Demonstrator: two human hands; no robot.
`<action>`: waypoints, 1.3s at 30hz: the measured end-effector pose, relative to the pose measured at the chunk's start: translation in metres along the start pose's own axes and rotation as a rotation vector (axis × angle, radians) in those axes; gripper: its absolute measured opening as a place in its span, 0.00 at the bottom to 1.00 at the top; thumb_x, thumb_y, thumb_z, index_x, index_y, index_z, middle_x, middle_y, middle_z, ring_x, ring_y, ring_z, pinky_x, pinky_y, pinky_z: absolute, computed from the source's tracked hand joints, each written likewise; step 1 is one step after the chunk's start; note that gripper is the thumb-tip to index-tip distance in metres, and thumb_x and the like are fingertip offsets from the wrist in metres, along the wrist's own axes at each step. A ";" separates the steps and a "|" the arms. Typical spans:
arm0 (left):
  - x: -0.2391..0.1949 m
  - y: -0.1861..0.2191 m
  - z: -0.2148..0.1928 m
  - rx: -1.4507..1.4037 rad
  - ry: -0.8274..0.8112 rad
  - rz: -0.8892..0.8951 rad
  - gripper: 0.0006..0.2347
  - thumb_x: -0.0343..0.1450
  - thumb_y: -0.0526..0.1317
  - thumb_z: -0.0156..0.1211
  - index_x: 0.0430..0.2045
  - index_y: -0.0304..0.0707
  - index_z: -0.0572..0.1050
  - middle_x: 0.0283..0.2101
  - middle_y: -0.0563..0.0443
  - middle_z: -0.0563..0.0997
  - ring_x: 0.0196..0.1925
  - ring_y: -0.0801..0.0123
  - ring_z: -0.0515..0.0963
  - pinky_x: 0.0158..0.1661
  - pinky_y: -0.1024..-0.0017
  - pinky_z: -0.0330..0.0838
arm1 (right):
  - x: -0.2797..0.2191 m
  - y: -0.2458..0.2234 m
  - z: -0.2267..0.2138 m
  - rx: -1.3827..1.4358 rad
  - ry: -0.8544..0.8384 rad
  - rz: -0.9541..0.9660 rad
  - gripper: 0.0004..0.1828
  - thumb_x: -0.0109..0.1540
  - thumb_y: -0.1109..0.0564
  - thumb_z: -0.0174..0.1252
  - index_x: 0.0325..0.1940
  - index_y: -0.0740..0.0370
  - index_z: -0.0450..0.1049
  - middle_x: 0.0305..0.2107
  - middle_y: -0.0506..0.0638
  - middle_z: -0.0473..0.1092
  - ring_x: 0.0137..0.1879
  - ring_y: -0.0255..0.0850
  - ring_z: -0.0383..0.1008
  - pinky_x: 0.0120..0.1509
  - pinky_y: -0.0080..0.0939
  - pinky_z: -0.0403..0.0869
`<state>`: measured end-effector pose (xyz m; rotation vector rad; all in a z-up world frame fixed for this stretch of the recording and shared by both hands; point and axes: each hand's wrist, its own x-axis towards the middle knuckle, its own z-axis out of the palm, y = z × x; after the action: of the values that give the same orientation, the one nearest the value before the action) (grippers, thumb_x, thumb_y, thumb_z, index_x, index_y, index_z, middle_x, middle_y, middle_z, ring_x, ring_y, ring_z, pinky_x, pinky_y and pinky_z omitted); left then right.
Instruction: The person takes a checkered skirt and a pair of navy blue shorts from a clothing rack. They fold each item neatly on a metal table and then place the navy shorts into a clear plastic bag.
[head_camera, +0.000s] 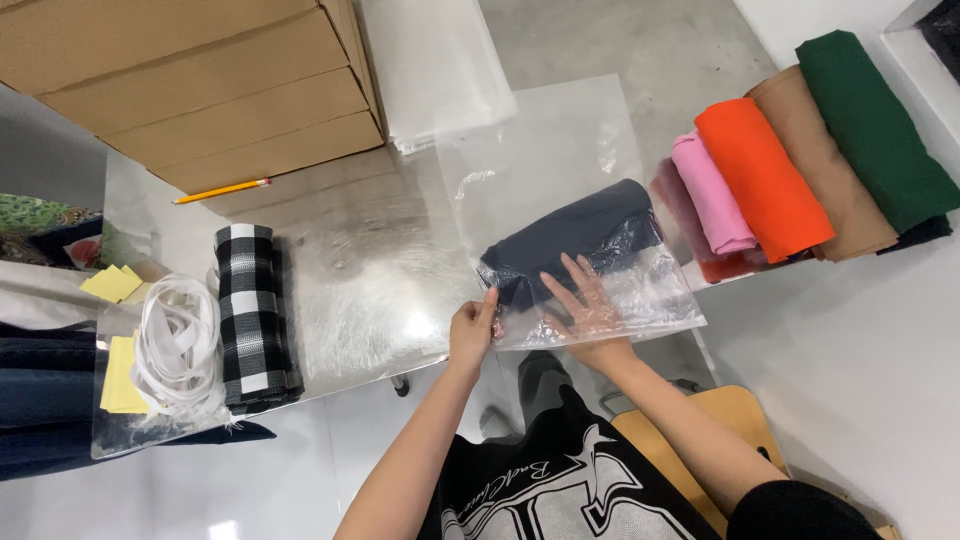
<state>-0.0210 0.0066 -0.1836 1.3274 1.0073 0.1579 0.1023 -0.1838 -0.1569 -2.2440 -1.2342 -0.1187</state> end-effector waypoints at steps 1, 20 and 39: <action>0.000 0.001 0.003 -0.003 0.003 0.000 0.26 0.73 0.63 0.65 0.29 0.32 0.78 0.20 0.46 0.75 0.23 0.66 0.80 0.24 0.76 0.73 | -0.001 0.001 -0.003 0.000 -0.002 -0.004 0.36 0.64 0.46 0.63 0.78 0.36 0.64 0.79 0.50 0.51 0.83 0.59 0.51 0.79 0.69 0.63; 0.002 0.004 -0.005 0.063 0.086 -0.023 0.22 0.67 0.59 0.75 0.20 0.41 0.75 0.11 0.45 0.75 0.14 0.65 0.75 0.18 0.74 0.70 | 0.095 0.009 0.012 -0.215 -0.339 -0.032 0.25 0.75 0.37 0.40 0.77 0.29 0.65 0.83 0.45 0.45 0.86 0.47 0.45 0.74 0.75 0.64; -0.038 0.084 -0.111 0.306 -0.078 -0.152 0.40 0.70 0.77 0.51 0.54 0.36 0.81 0.45 0.36 0.86 0.40 0.59 0.86 0.34 0.66 0.80 | 0.184 -0.001 0.068 -0.282 -0.318 -0.050 0.26 0.75 0.34 0.39 0.79 0.22 0.58 0.84 0.38 0.37 0.86 0.43 0.42 0.74 0.83 0.60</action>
<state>-0.0826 0.0881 -0.0818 1.5133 1.0910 -0.1690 0.1933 -0.0100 -0.1511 -2.5477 -1.5203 0.0524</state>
